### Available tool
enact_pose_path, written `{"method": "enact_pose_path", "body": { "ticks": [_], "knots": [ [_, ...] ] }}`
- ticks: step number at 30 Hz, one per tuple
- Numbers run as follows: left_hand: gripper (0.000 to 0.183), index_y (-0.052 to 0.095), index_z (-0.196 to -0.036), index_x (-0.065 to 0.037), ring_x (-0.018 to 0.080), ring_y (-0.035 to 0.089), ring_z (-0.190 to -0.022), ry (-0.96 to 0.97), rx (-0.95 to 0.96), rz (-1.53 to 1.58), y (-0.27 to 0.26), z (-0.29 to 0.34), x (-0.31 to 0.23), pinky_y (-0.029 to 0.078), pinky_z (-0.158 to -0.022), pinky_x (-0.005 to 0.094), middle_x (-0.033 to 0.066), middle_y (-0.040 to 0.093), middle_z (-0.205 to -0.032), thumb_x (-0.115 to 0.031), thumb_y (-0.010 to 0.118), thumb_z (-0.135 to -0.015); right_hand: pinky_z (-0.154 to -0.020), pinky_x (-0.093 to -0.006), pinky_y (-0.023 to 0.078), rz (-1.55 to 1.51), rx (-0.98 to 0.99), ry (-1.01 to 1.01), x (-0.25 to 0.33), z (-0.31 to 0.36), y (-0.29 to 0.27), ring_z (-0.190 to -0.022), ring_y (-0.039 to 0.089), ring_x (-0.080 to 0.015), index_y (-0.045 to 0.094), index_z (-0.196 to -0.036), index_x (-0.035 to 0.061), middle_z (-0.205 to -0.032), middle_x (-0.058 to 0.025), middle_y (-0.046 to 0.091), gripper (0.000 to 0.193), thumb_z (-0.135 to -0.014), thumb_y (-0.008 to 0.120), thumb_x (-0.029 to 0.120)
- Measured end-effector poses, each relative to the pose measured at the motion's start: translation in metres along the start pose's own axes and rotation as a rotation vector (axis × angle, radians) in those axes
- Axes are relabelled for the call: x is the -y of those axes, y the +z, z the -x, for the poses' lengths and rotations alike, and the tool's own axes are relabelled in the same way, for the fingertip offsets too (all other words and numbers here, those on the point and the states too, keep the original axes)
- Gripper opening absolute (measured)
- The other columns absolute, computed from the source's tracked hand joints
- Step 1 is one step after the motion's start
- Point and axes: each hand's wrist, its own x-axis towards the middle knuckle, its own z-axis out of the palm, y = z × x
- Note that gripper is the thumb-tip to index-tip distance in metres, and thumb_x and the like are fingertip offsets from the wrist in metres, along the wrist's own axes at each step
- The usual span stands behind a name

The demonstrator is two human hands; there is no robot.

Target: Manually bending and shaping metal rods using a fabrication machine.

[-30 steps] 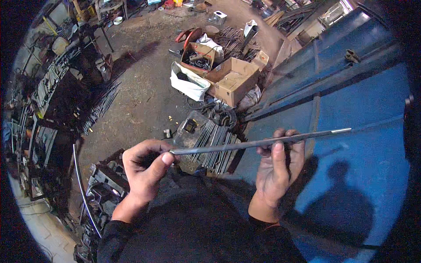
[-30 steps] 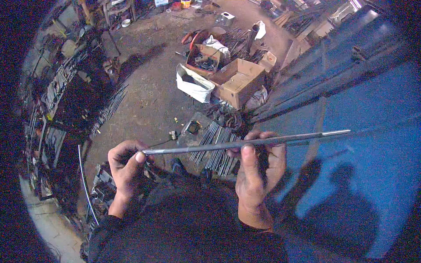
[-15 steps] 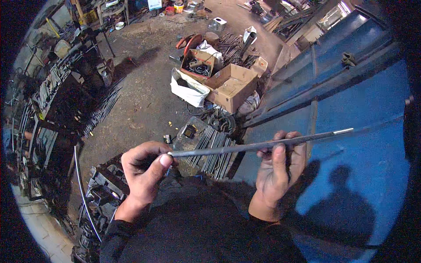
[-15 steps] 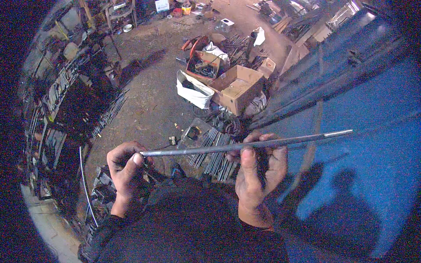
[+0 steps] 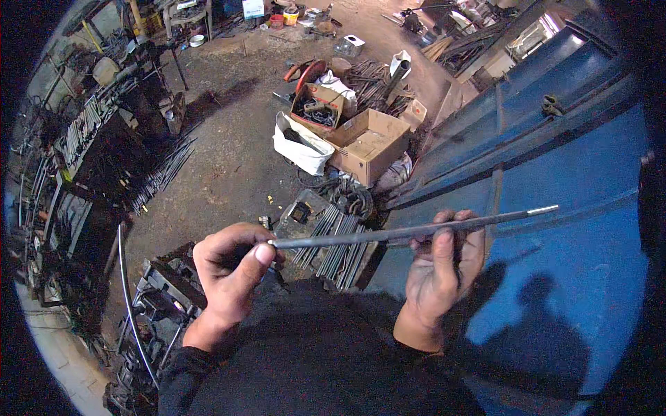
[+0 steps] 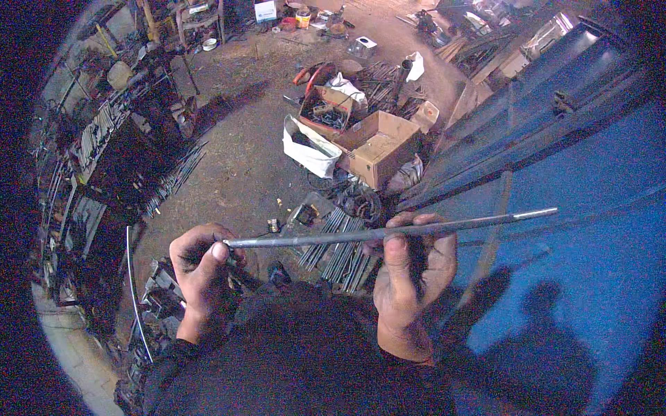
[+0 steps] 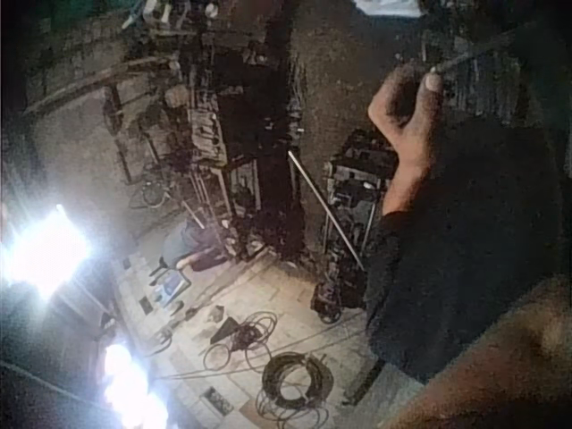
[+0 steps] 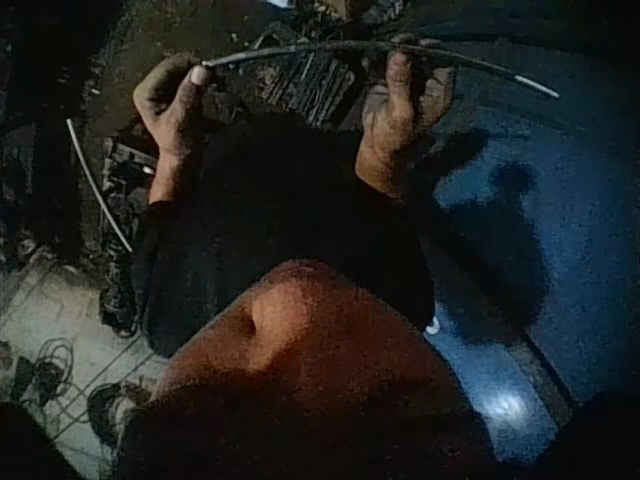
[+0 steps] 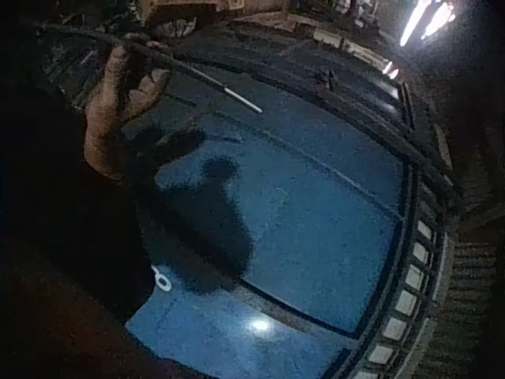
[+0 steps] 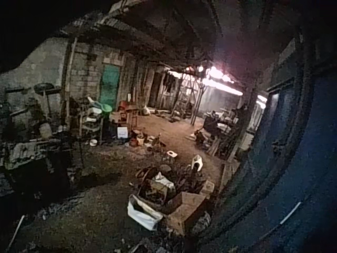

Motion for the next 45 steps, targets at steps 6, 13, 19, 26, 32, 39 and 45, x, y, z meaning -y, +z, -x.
{"method": "enact_pose_path", "body": {
  "ticks": [6, 13, 19, 26, 32, 39, 45],
  "knots": [
    [0.016, 0.061, -0.084, 0.006, 0.0123, 0.058, -0.064, 0.029, -0.014, -0.022, -0.001, 0.004, 0.000, 0.046, -0.059, 0.0246, 0.0086, 0.062, -0.073, -0.009, 0.063, -0.081, -0.061, -0.0287, 0.052, -0.037, 0.006, 0.032, -0.002, 0.000, -0.002, -0.079, 0.056, -0.0163, 0.047, -0.111, 0.0044, -0.095, -0.0096, 0.056, 0.032, -0.084, 0.062, 0.007],
    [0.015, 0.061, -0.086, 0.006, 0.0123, 0.058, -0.067, 0.047, -0.070, -0.031, -0.013, 0.011, -0.005, 0.046, -0.061, 0.0243, 0.0086, 0.063, -0.075, -0.008, 0.062, -0.081, -0.060, -0.0294, 0.053, -0.060, -0.019, 0.078, -0.008, 0.006, 0.011, -0.075, 0.057, -0.0173, 0.046, -0.109, 0.0041, -0.094, -0.0114, 0.057, 0.031, -0.083, 0.062, 0.003],
    [0.016, 0.061, -0.089, 0.006, 0.0124, 0.058, -0.071, 0.090, -0.140, -0.123, -0.035, 0.020, -0.011, 0.045, -0.063, 0.0241, 0.0087, 0.063, -0.077, -0.008, 0.062, -0.081, -0.064, -0.0275, 0.050, -0.062, 0.116, 0.077, -0.016, 0.013, 0.030, -0.078, 0.057, -0.0149, 0.047, -0.114, 0.0038, -0.099, -0.0089, 0.056, 0.032, -0.086, 0.061, 0.009],
    [0.023, 0.059, -0.096, 0.005, 0.0227, 0.062, -0.077, 0.564, -0.290, -0.586, -0.058, 0.026, -0.016, 0.049, -0.068, 0.0291, 0.0175, 0.063, -0.088, 0.000, 0.065, -0.074, -0.064, -0.0275, 0.052, -0.100, 0.150, 0.169, -0.025, 0.027, 0.063, -0.078, 0.058, -0.0148, 0.046, -0.115, 0.0038, -0.098, -0.0094, 0.057, 0.032, -0.086, 0.060, 0.007],
    [0.021, 0.059, -0.092, 0.005, 0.0231, 0.062, -0.075, 0.508, -0.353, -0.660, -0.081, 0.049, -0.026, 0.049, -0.068, 0.0295, 0.0167, 0.063, -0.086, 0.003, 0.067, -0.073, -0.064, -0.0269, 0.053, -0.185, 0.272, 0.216, -0.038, 0.037, 0.086, -0.080, 0.058, -0.0153, 0.046, -0.114, 0.0040, -0.098, -0.0102, 0.056, 0.030, -0.087, 0.059, 0.007],
    [0.019, 0.060, -0.092, 0.005, 0.0186, 0.061, -0.073, 0.348, -0.592, -0.700, -0.090, 0.100, -0.017, 0.047, -0.066, 0.0261, 0.0145, 0.063, -0.084, 0.003, 0.067, -0.074, -0.069, -0.0279, 0.052, -0.228, 0.449, 0.387, -0.060, 0.059, 0.102, -0.081, 0.058, -0.0168, 0.047, -0.111, 0.0033, -0.097, -0.0104, 0.055, 0.026, -0.088, 0.058, 0.007],
    [0.014, 0.062, -0.090, 0.006, 0.0190, 0.060, -0.072, 0.175, -0.899, -0.666, -0.076, 0.160, 0.025, 0.047, -0.067, 0.0265, 0.0144, 0.064, -0.083, 0.000, 0.066, -0.078, -0.073, -0.0285, 0.052, -0.238, 0.668, 0.580, -0.108, 0.090, 0.094, -0.084, 0.058, -0.0157, 0.047, -0.110, 0.0032, -0.098, -0.0096, 0.057, 0.023, -0.089, 0.056, 0.006]
  ]
}}
